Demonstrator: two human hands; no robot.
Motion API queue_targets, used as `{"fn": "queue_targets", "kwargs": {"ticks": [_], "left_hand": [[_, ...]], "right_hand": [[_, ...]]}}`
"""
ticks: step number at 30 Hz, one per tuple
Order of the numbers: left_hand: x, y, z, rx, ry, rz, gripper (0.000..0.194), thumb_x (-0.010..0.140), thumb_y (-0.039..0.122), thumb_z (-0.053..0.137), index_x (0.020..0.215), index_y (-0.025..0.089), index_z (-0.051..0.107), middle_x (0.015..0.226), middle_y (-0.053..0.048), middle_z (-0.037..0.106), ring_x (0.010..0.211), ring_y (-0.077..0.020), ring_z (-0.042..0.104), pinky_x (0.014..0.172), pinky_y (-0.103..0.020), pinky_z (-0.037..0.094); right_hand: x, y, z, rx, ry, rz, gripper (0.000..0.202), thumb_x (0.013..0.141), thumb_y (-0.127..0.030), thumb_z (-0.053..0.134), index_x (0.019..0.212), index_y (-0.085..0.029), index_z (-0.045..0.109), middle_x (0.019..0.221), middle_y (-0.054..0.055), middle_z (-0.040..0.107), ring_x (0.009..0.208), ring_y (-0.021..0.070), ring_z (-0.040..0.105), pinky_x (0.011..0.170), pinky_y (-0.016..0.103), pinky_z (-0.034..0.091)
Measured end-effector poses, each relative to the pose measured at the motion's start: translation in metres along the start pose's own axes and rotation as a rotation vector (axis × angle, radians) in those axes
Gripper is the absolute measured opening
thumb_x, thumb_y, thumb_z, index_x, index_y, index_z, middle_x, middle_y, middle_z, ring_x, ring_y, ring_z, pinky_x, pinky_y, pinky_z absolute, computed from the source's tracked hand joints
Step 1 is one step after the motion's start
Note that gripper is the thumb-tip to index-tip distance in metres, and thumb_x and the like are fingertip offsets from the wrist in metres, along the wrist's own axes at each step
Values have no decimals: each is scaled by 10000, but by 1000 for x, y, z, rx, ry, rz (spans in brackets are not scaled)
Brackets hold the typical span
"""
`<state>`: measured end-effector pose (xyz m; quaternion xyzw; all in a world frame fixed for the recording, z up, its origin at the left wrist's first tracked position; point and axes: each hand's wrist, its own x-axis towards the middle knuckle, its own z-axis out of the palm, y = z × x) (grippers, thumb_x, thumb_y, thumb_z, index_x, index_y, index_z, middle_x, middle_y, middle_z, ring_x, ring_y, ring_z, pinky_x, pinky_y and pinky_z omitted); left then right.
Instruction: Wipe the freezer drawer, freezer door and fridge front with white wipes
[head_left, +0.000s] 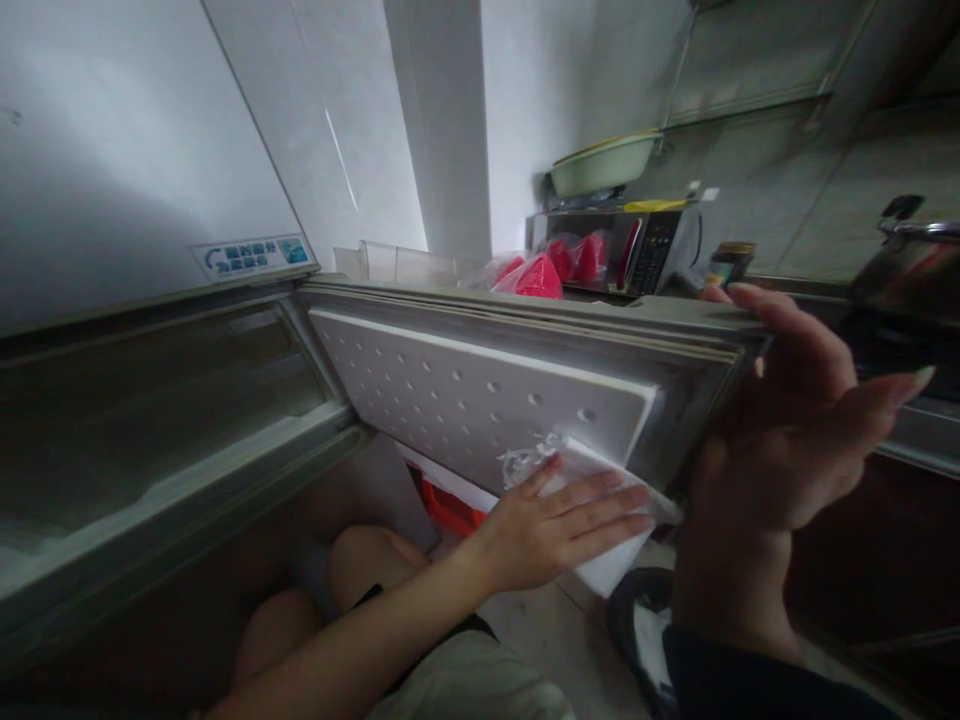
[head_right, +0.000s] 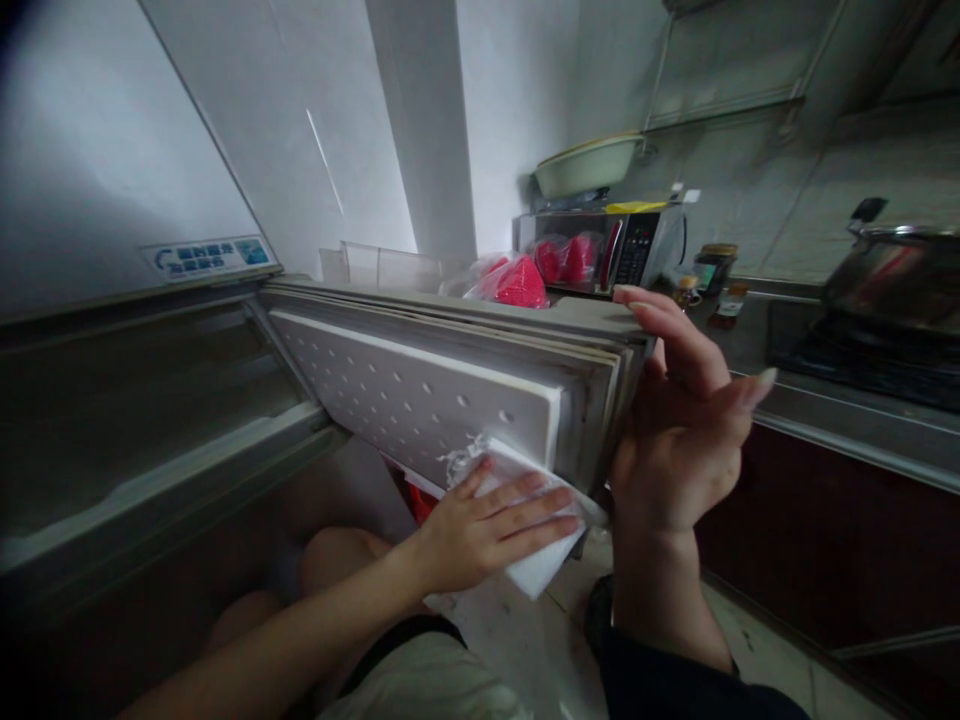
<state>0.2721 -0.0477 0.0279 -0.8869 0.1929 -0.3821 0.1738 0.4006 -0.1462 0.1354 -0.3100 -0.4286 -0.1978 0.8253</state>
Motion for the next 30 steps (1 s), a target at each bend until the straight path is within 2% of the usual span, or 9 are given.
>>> {"fn": "queue_targets", "kwargs": {"ticks": [3,6,9,14,17,20,24,27,30], "left_hand": [[-22,15,17,-44,-121,117,411,966,218,435,1373,246,493,1527,32,393,1470,-158,189,1215,-403,154],[-39,27,30,-40,-175,175,391,972,231,432,1355,256,509,1530,30,390,1437,-135,283,1151,-337,307],[-48,27,36,-28,-192,206,398,977,219,415,1364,265,497,1534,34,383,1436,-113,276,1140,-317,321],[-52,16,41,-48,-173,254,402,989,189,369,1366,241,497,1544,60,352,1449,-82,224,1150,-293,301],[-54,13,43,-65,-167,269,383,987,203,387,1342,252,521,1542,55,357,1448,-92,235,1159,-321,293],[-51,11,31,-96,-106,267,375,970,248,440,1331,288,535,1518,35,405,1441,-135,274,1190,-388,235],[-34,4,-7,-112,66,207,413,927,304,525,1340,317,531,1473,30,473,1440,-167,282,1224,-422,82],[-15,-13,-35,-70,142,112,462,895,306,582,1351,330,514,1458,28,493,1454,-172,245,1223,-438,28],[1,-38,-51,-6,135,36,533,898,268,577,1407,343,438,1483,4,464,1470,-181,198,1221,-442,32]], "right_hand": [[0,1,-2,-8,-3,6,573,1003,-366,165,958,-229,719,1074,-5,675,1116,202,589,1145,543,280],[0,1,-2,3,-15,15,532,997,-400,214,976,-220,714,1091,7,666,1126,199,582,1148,529,284],[0,1,-2,-4,-3,26,528,991,-420,224,974,-231,716,1092,-1,668,1126,206,586,1139,542,293],[1,3,-3,14,-6,7,541,993,-397,204,974,-234,719,1083,-6,677,1105,207,595,1132,554,298],[1,4,-4,8,-8,0,533,992,-384,210,975,-229,720,1090,4,674,1118,215,591,1126,547,310],[-1,2,-2,-1,-2,-5,516,982,-408,242,974,-224,725,1097,19,671,1126,232,586,1108,540,335],[-2,-1,1,-20,12,11,520,988,-401,232,971,-230,723,1092,12,663,1128,221,582,1117,530,327],[-2,-2,1,-7,-1,-8,526,994,-371,218,976,-221,721,1092,13,665,1116,210,586,1122,528,322],[-1,0,2,1,-6,-25,502,993,-351,233,969,-231,720,1078,-2,673,1119,189,585,1153,517,289]]}}
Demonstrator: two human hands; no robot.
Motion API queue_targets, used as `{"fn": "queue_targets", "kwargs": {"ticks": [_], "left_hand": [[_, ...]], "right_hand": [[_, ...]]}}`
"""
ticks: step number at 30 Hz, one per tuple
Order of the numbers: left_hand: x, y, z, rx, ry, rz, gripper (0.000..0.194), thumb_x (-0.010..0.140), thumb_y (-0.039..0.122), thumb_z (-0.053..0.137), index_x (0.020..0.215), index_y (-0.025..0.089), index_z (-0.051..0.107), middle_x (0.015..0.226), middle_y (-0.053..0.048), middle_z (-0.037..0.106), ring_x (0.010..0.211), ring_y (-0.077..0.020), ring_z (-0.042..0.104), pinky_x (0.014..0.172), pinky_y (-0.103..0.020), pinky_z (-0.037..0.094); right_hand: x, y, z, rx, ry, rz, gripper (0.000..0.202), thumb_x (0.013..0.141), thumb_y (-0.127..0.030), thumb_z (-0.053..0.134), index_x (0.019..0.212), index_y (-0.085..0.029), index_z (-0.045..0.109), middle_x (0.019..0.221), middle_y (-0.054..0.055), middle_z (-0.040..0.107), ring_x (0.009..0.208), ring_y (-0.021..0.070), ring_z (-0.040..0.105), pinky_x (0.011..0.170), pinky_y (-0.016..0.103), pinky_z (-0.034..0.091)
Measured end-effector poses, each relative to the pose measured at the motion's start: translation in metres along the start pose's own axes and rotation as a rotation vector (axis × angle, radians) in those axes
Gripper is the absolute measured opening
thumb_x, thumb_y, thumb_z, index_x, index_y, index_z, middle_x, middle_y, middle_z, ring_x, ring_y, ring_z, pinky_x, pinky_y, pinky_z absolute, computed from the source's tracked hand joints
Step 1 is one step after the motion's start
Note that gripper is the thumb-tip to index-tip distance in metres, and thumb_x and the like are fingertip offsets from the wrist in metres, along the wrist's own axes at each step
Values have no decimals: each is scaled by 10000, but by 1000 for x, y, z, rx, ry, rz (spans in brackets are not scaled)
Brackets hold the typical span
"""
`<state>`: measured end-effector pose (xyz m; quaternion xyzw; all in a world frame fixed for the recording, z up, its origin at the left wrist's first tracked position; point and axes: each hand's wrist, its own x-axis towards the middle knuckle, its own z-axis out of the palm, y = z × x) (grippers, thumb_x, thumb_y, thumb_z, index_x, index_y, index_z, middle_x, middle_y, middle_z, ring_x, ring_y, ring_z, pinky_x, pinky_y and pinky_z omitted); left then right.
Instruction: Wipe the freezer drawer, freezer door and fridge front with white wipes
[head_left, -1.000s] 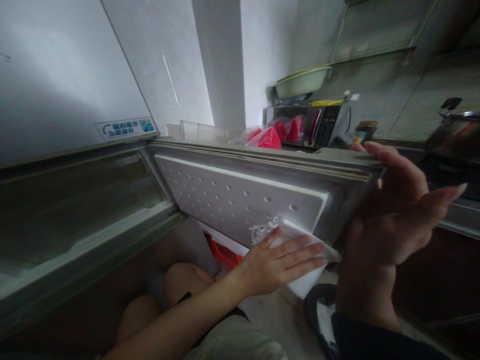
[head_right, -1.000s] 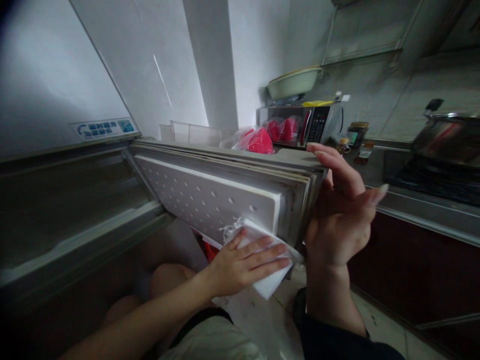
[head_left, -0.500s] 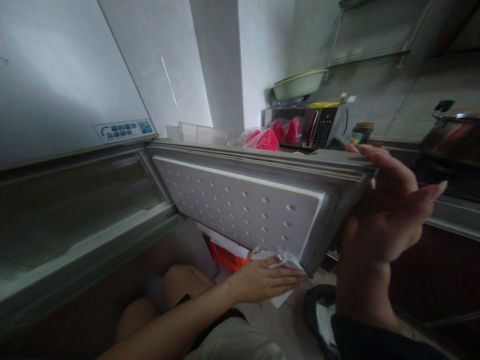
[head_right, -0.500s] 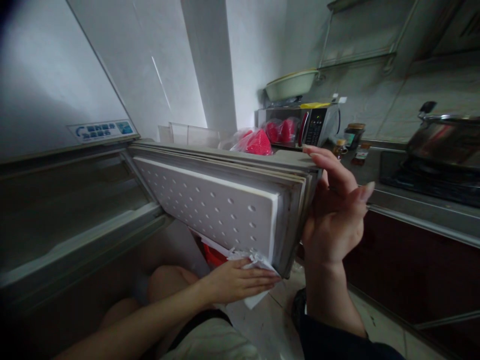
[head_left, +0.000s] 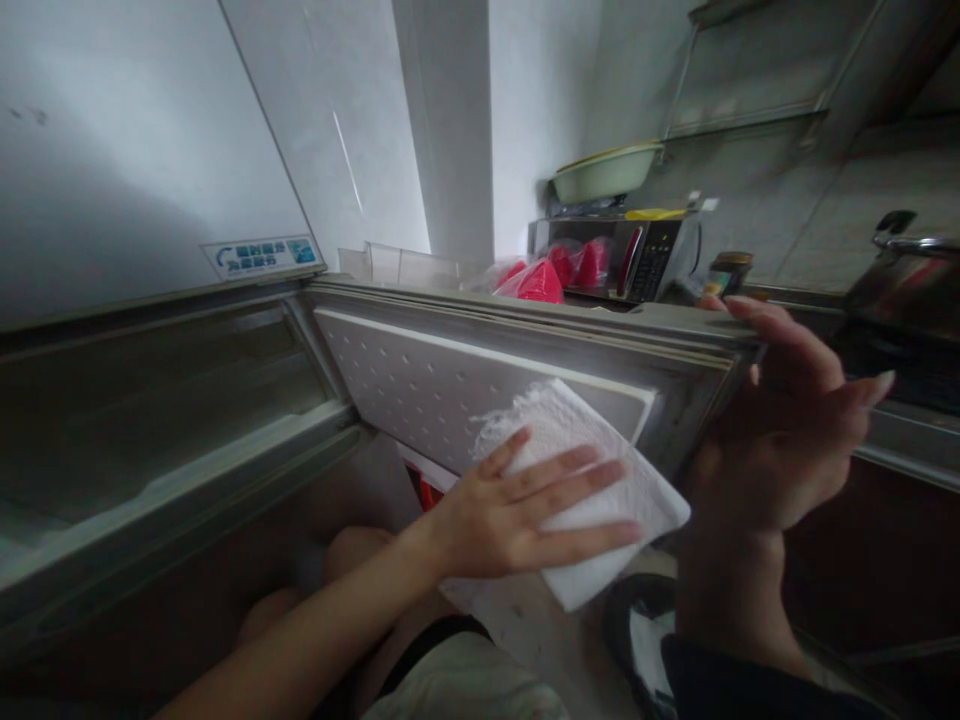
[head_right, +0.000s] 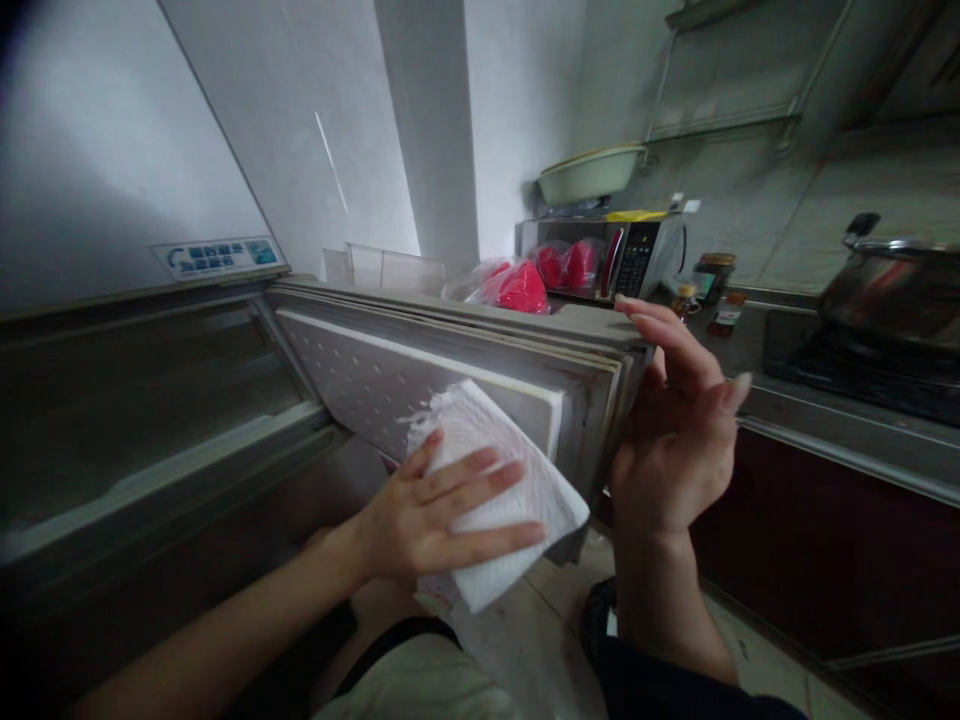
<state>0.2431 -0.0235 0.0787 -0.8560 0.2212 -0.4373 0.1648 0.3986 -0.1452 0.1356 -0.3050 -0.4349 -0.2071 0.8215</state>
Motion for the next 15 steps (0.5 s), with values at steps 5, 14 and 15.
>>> {"fn": "queue_targets", "kwargs": {"ticks": [5,14,15], "left_hand": [[17,-32,0,-21,-107,-35,567,917,166,522,1442,327,380,1541,-49,370,1477,-229,155,1204,-466,138],[39,-29,11,43,-76,-82,538,964,159,409,1477,281,297,1563,16,326,1481,-164,111,1222,-433,52],[39,-29,12,49,-79,-81,538,966,160,402,1477,287,294,1565,20,321,1482,-164,97,1221,-436,40]], "right_hand": [[0,0,2,-8,38,7,448,974,-389,303,945,-231,722,1050,2,680,1108,207,598,1154,542,281],[2,4,-4,-31,15,-25,429,976,-362,304,963,-228,712,1062,1,678,1116,200,590,1163,541,277],[2,5,-5,-35,14,-32,438,978,-371,299,967,-229,713,1065,5,677,1116,204,591,1158,538,290]]}}
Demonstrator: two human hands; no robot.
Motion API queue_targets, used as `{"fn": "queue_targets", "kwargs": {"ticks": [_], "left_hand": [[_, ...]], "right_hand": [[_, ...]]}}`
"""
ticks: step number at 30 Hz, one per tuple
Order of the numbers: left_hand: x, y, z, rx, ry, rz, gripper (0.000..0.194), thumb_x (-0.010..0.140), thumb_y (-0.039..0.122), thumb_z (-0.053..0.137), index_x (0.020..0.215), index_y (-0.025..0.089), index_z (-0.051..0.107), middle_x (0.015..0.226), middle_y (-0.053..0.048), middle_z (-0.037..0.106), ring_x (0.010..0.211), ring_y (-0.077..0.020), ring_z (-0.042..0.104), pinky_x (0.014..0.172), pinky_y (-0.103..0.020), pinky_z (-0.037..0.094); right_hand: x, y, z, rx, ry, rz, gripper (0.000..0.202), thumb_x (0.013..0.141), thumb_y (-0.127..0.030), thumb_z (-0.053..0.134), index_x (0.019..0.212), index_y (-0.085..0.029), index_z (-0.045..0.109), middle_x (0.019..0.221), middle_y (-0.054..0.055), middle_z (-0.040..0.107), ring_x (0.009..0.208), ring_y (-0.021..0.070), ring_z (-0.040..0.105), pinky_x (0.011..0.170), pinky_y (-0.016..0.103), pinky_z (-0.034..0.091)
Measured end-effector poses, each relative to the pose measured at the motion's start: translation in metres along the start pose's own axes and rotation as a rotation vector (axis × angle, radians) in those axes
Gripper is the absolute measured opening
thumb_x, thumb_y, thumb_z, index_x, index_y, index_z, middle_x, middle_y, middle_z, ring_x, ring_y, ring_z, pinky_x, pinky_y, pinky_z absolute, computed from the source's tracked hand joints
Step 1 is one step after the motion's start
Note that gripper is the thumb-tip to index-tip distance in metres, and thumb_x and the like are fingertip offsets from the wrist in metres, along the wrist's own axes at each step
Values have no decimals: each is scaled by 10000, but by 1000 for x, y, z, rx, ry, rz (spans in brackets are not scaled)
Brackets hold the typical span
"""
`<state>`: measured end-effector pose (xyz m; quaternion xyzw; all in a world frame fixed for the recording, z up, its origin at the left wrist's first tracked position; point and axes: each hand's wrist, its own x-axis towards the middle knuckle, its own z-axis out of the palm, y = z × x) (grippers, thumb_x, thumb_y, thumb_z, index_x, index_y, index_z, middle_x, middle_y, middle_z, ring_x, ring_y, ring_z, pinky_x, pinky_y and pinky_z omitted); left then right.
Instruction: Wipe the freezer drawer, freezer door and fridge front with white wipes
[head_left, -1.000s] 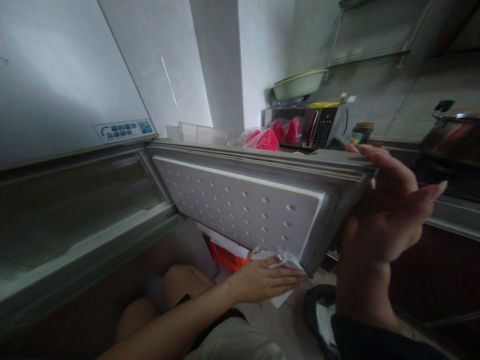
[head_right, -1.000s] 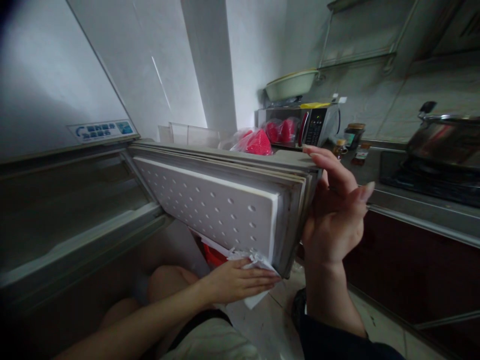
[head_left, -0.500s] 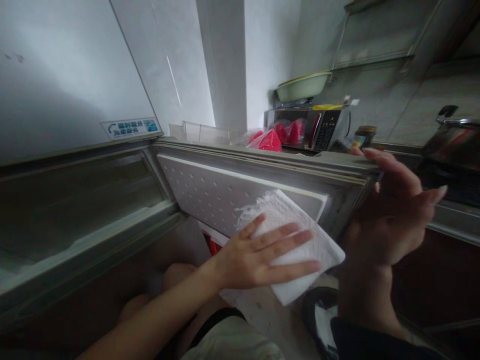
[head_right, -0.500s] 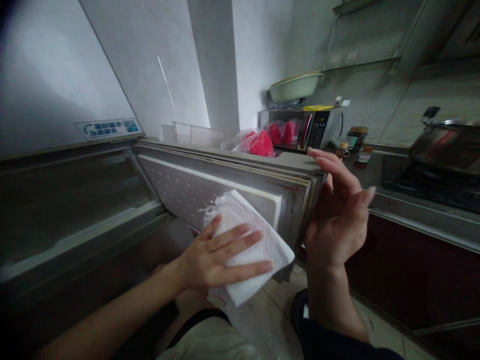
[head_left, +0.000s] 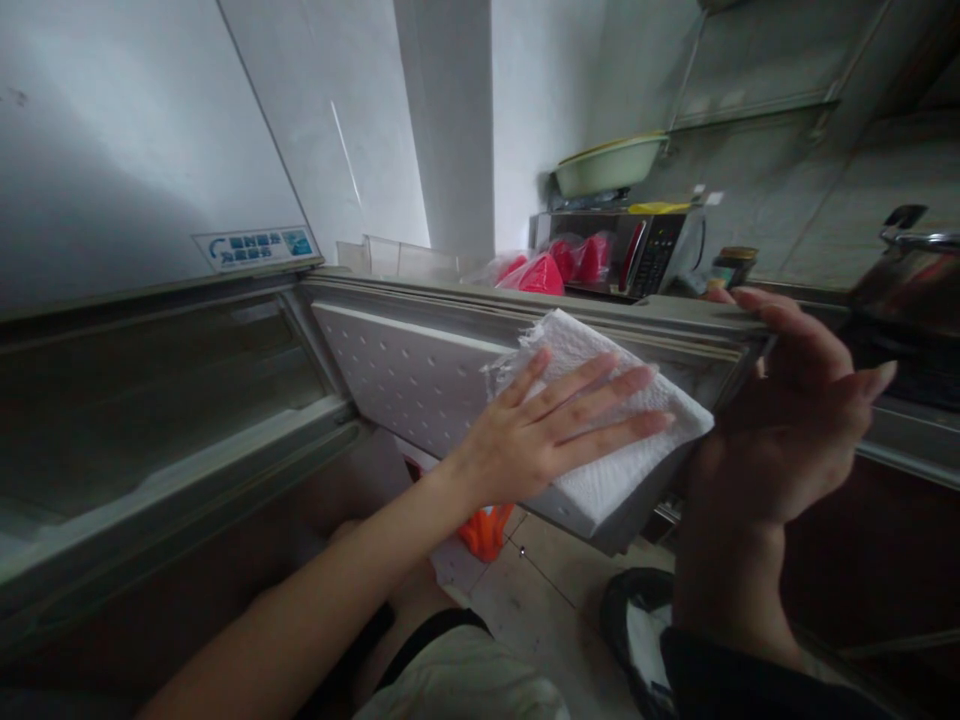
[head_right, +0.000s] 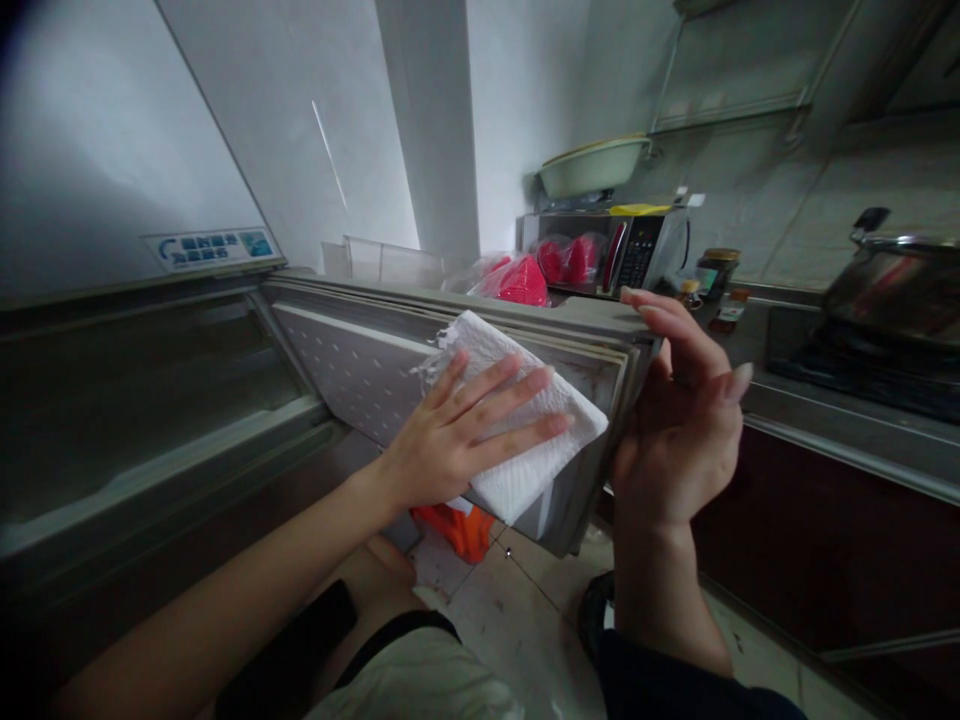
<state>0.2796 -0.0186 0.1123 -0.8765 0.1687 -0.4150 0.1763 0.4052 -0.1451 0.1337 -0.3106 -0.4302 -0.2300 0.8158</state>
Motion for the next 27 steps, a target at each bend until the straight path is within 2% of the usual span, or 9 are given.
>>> {"fn": "queue_targets", "kwargs": {"ticks": [4,7,11,14,18,22,27], "left_hand": [[-9,2,6,-7,-23,49,521,967,170,392,1463,310,319,1555,39,339,1484,-149,48,1220,-426,-9],[-24,10,15,-39,-54,142,499,958,188,421,1441,302,373,1539,49,362,1485,-137,87,1223,-421,-25],[-56,26,36,-94,-127,263,475,950,209,449,1421,261,424,1537,45,360,1473,-138,173,1228,-406,71],[-84,33,55,-105,-170,341,427,975,235,404,1397,258,461,1548,61,331,1472,-114,166,1225,-376,120],[-107,35,67,-78,-184,343,401,983,249,403,1375,264,487,1555,72,306,1479,-101,117,1229,-387,58],[-104,31,61,-52,-179,297,422,975,234,415,1394,255,462,1545,72,320,1483,-100,84,1227,-402,-21],[-70,16,40,-21,-109,162,462,962,204,429,1419,276,420,1520,66,372,1485,-124,70,1229,-416,-21]], "right_hand": [[-1,-1,0,6,-12,6,430,973,-384,319,967,-225,719,1069,18,672,1113,215,592,1140,523,322],[-1,-2,1,23,-14,19,405,966,-326,324,976,-218,714,1075,8,667,1127,212,581,1151,528,297],[-1,-2,-1,26,-28,16,398,966,-303,319,996,-214,705,1088,3,662,1148,212,568,1154,546,281],[-1,-1,-3,16,-57,6,380,969,-299,331,1005,-226,702,1095,-13,664,1150,195,567,1159,538,291],[0,1,-4,6,-51,-12,379,965,-304,334,997,-233,705,1081,-20,672,1138,203,575,1161,559,282],[1,1,-4,-7,-40,-1,373,963,-321,343,991,-240,706,1083,-20,673,1136,220,582,1155,583,273],[1,2,-3,13,-41,-10,368,963,-362,368,990,-227,709,1074,-4,673,1125,216,589,1155,567,279]]}}
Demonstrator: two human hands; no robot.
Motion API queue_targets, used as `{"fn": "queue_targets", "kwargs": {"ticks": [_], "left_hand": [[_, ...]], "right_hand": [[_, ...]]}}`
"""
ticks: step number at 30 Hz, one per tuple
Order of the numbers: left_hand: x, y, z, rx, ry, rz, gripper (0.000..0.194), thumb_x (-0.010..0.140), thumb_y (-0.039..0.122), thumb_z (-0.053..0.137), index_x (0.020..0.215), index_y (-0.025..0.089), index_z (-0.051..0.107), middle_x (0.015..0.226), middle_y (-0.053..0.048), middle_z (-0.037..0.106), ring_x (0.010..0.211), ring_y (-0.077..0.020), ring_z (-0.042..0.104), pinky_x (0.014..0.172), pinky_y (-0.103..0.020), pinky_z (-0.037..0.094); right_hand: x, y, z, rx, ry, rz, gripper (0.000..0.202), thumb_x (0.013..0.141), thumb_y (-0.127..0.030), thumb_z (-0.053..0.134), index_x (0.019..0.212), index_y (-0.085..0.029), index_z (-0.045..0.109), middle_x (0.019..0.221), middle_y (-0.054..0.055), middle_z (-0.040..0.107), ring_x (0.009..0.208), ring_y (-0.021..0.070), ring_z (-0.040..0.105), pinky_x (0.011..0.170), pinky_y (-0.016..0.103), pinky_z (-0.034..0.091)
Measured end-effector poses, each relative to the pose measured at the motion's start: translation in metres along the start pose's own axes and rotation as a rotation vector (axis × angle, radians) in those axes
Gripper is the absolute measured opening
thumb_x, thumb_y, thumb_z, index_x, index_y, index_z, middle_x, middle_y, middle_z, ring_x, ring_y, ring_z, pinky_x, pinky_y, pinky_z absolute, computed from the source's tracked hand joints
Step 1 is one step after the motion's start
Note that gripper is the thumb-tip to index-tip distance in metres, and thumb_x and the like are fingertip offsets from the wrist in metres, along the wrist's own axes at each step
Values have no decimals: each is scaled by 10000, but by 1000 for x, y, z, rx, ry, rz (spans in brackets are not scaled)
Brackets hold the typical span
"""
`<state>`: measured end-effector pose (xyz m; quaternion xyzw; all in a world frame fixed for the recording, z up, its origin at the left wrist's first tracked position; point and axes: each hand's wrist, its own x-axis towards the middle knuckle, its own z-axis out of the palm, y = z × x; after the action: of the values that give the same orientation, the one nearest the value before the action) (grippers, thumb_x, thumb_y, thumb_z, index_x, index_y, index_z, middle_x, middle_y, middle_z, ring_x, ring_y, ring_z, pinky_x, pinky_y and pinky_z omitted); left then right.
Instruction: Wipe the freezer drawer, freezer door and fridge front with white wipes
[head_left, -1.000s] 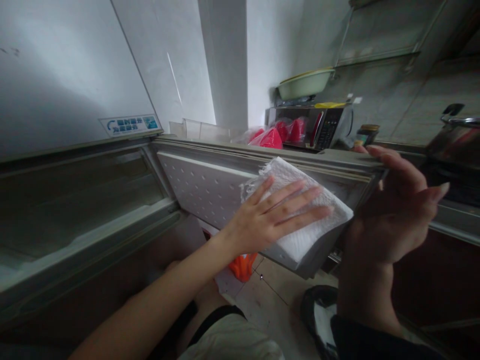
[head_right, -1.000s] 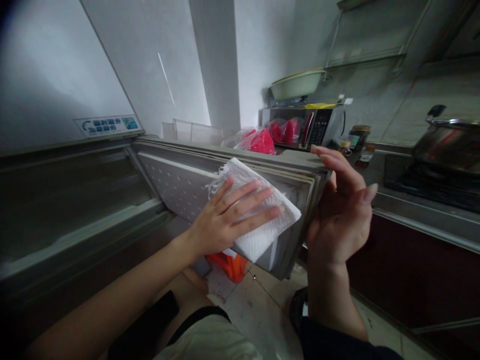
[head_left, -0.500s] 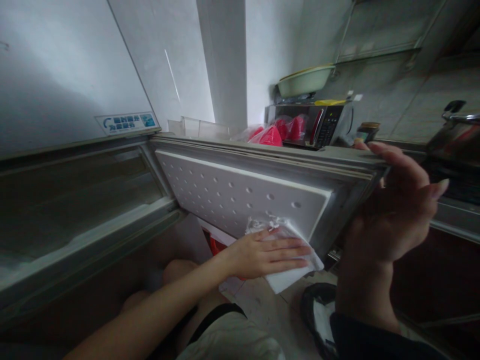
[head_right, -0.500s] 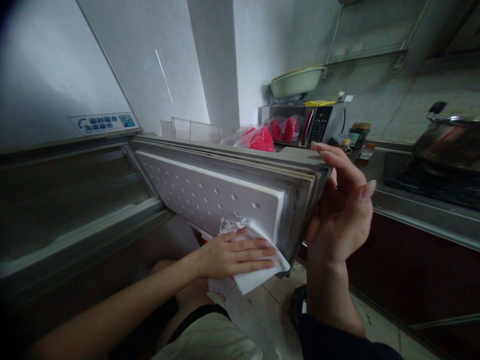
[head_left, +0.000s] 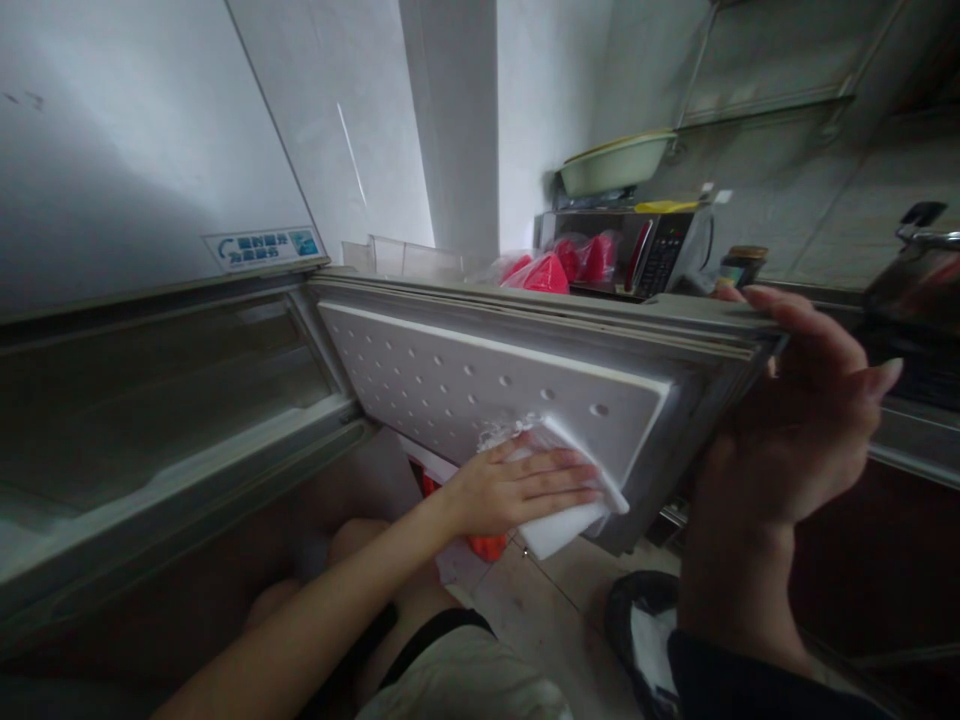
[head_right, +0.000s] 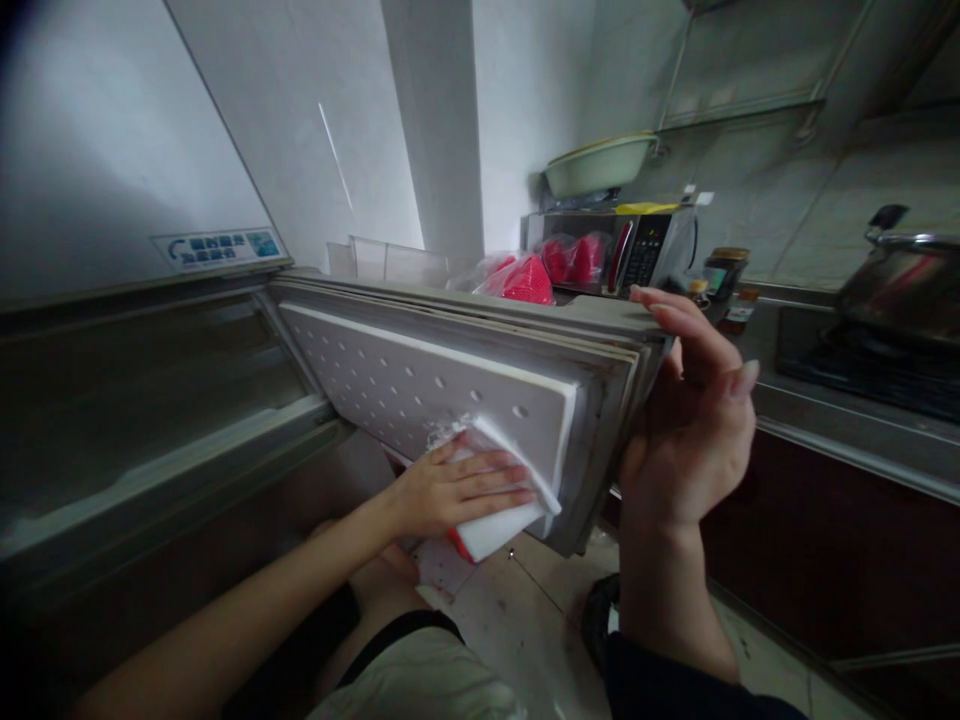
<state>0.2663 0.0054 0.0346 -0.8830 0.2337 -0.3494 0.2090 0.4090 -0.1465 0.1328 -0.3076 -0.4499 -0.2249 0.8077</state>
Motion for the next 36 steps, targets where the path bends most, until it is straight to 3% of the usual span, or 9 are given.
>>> {"fn": "queue_targets", "kwargs": {"ticks": [5,9,13,18,21,25,30,33,36], "left_hand": [[40,-15,-24,24,140,-166,493,966,155,383,1448,258,372,1520,20,394,1485,-162,26,1225,-442,-7],[48,-9,-22,14,196,-237,476,973,163,364,1442,244,386,1510,1,418,1487,-170,45,1228,-448,38],[20,18,5,-1,153,-203,469,963,200,409,1423,289,418,1513,27,408,1490,-179,55,1227,-460,34],[-35,47,47,-22,-17,3,463,949,231,463,1404,313,441,1547,80,330,1480,-131,137,1230,-416,49],[-56,45,57,-9,-66,30,461,952,269,472,1409,315,428,1551,90,319,1476,-108,143,1230,-404,86],[-63,34,53,14,-65,-7,447,957,254,461,1394,347,445,1535,123,340,1477,-91,123,1233,-388,37],[-44,38,38,18,50,-159,439,955,172,384,1372,261,488,1519,55,391,1484,-140,114,1229,-432,60],[-17,46,24,20,185,-301,497,922,95,310,1403,88,436,1541,-74,349,1478,-207,157,1221,-447,136],[18,50,8,-2,313,-391,526,925,85,233,1426,66,392,1571,-81,278,1479,-226,150,1215,-472,171]], "right_hand": [[0,1,0,-14,9,-20,401,973,-394,352,997,-219,712,1081,9,671,1104,207,602,1134,541,318],[1,1,0,-4,6,-23,386,965,-391,370,976,-219,716,1063,7,678,1100,204,602,1140,547,307],[2,2,0,0,10,-12,356,949,-411,410,970,-230,716,1054,-3,678,1092,216,609,1145,580,285],[2,3,-1,-12,-3,-33,372,962,-409,387,971,-235,715,1052,-17,680,1101,193,601,1154,556,294],[2,3,-2,-13,2,-15,367,965,-406,385,973,-240,712,1057,-17,678,1094,196,606,1154,565,288],[2,2,-2,1,-8,-22,338,959,-390,400,962,-257,710,1046,-33,683,1111,187,596,1161,564,285],[0,-1,1,-33,-1,6,381,974,-395,359,979,-247,710,1065,-19,677,1111,208,598,1153,580,290],[-1,-5,7,-41,22,16,415,982,-353,312,968,-251,714,1060,-31,682,1110,203,595,1155,581,289],[-2,-7,11,-6,50,-10,447,984,-348,293,946,-231,723,1036,-10,687,1105,198,596,1159,558,297]]}}
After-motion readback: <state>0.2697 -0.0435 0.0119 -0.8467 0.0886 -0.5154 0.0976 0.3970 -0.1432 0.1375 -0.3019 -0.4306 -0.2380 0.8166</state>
